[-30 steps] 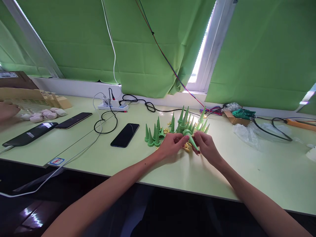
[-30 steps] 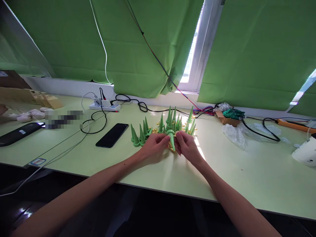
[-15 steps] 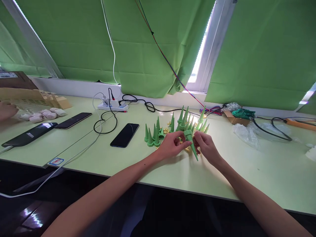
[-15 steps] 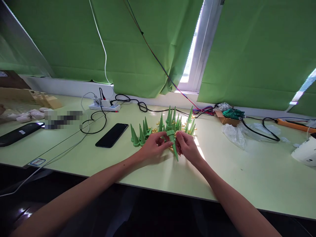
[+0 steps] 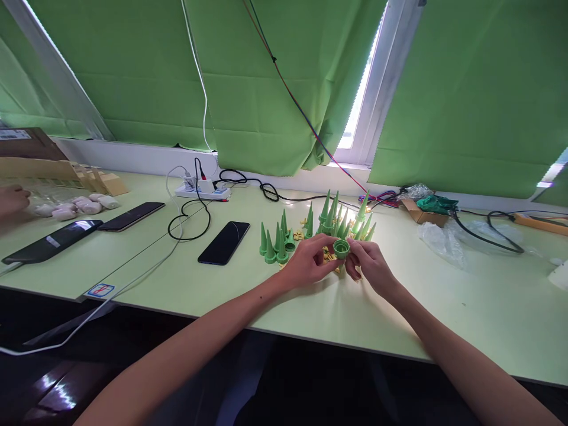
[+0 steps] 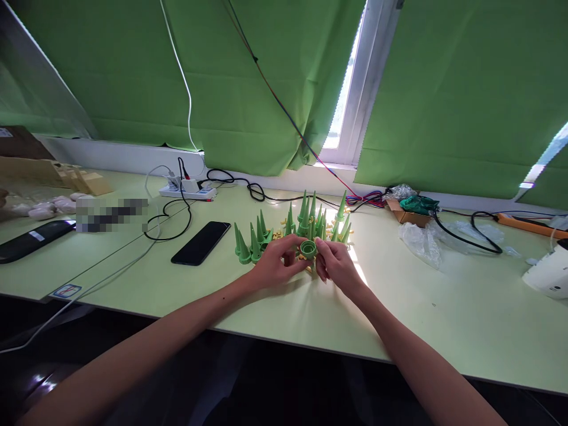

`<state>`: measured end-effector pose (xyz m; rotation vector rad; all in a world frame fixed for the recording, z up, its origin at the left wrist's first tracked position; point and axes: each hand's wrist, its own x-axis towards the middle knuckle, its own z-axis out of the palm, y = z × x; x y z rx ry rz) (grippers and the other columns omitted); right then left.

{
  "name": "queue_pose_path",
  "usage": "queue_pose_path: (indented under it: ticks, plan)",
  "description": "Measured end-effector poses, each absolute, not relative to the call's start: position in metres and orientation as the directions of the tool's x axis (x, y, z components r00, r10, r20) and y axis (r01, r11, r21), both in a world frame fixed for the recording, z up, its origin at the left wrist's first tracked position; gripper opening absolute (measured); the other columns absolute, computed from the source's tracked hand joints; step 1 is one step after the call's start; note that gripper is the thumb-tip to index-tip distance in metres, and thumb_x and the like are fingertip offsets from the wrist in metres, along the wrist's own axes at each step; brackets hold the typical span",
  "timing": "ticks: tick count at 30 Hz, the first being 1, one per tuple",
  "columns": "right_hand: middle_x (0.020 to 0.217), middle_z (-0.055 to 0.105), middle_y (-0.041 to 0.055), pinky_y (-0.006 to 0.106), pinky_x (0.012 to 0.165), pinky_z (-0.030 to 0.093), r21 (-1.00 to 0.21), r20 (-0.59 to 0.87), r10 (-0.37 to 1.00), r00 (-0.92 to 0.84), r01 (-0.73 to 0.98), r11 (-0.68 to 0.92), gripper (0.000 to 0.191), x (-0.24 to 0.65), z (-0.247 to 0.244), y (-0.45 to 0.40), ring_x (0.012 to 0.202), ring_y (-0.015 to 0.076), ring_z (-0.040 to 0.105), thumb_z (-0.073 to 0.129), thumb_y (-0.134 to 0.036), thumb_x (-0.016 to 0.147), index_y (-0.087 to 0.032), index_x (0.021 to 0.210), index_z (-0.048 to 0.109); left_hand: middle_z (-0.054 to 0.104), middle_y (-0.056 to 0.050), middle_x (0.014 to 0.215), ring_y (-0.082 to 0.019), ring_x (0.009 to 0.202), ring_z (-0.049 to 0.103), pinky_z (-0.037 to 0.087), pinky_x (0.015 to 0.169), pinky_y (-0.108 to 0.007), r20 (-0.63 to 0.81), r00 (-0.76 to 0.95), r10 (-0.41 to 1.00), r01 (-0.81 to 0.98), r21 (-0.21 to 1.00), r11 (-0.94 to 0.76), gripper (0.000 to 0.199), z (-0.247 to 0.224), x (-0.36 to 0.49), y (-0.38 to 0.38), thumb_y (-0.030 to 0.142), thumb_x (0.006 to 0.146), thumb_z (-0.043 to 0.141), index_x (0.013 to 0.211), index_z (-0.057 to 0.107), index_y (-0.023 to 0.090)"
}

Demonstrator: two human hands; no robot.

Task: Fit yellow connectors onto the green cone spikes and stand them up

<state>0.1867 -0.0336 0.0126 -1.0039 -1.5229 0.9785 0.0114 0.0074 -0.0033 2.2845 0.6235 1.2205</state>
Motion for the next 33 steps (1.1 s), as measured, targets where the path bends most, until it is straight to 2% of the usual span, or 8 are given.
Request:
queue_pose_path:
  ticks: [7,14,16,21,25,33]
  plan:
    - [0.036,0.045,-0.0024,0.025,0.043,0.031,-0.933,0.309,0.935,-0.172,0.134,0.333,0.058,0.188,0.008,-0.032,0.033,0.0084,0.037,0.047,-0.056,0.096,-0.02,0.051,0.045,0.055,0.001,0.079,-0.003,0.05,0.043,0.038,0.049,-0.018,0.721,0.493,0.486,0.167,0.47,-0.867,0.021,-0.005,0.011,0.008,0.022,0.083,0.063,0.103,0.065,0.018]
    - [0.036,0.045,-0.0023,0.025,0.041,0.032,-0.932,0.319,0.934,-0.161,0.123,0.34,0.061,0.187,0.008,-0.032,0.033,0.008,0.038,0.048,-0.061,0.094,-0.02,0.05,0.04,0.058,0.001,0.079,-0.004,0.051,0.042,0.038,0.052,-0.019,0.752,0.469,0.463,0.2,0.42,-0.885,0.022,-0.008,0.012,0.01,0.017,0.082,0.059,0.103,0.063,0.019]
    - [0.038,0.044,-0.0032,0.025,0.04,0.032,-0.937,0.322,0.934,-0.154,0.09,0.338,0.059,0.186,0.009,-0.033,0.034,0.0085,0.039,0.05,-0.061,0.093,-0.021,0.052,0.039,0.059,0.002,0.078,-0.004,0.05,0.043,0.039,0.053,-0.02,0.753,0.441,0.488,0.207,0.444,-0.872,0.022,-0.008,0.013,0.01,0.016,0.08,0.059,0.102,0.061,0.019]
    - [0.043,0.044,-0.0048,0.024,0.036,0.031,-0.939,0.335,0.931,-0.142,0.03,0.342,0.051,0.185,0.011,-0.034,0.035,0.0093,0.04,0.054,-0.062,0.09,-0.021,0.061,0.047,0.056,0.006,0.071,-0.003,0.046,0.043,0.037,0.05,-0.019,0.662,0.401,0.634,0.21,0.607,-0.767,0.017,-0.007,0.014,0.008,0.018,0.079,0.061,0.093,0.052,0.019]
    - [0.045,0.045,-0.0054,0.024,0.036,0.032,-0.935,0.348,0.929,-0.121,0.018,0.353,0.048,0.186,0.011,-0.035,0.035,0.0091,0.042,0.056,-0.061,0.09,-0.021,0.065,0.046,0.052,0.005,0.065,-0.005,0.049,0.042,0.035,0.05,-0.019,0.626,0.406,0.666,0.214,0.643,-0.735,0.008,-0.005,0.014,0.008,0.023,0.085,0.057,0.082,0.052,0.018]
    - [0.048,0.047,-0.005,0.025,0.037,0.031,-0.935,0.348,0.924,-0.158,0.014,0.354,0.047,0.188,0.011,-0.033,0.036,0.0092,0.042,0.054,-0.059,0.092,-0.021,0.067,0.047,0.047,0.003,0.062,-0.008,0.052,0.039,0.031,0.047,-0.021,0.561,0.434,0.705,0.159,0.722,-0.673,0.025,0.003,0.013,0.007,0.031,0.094,0.046,0.075,0.053,0.016]
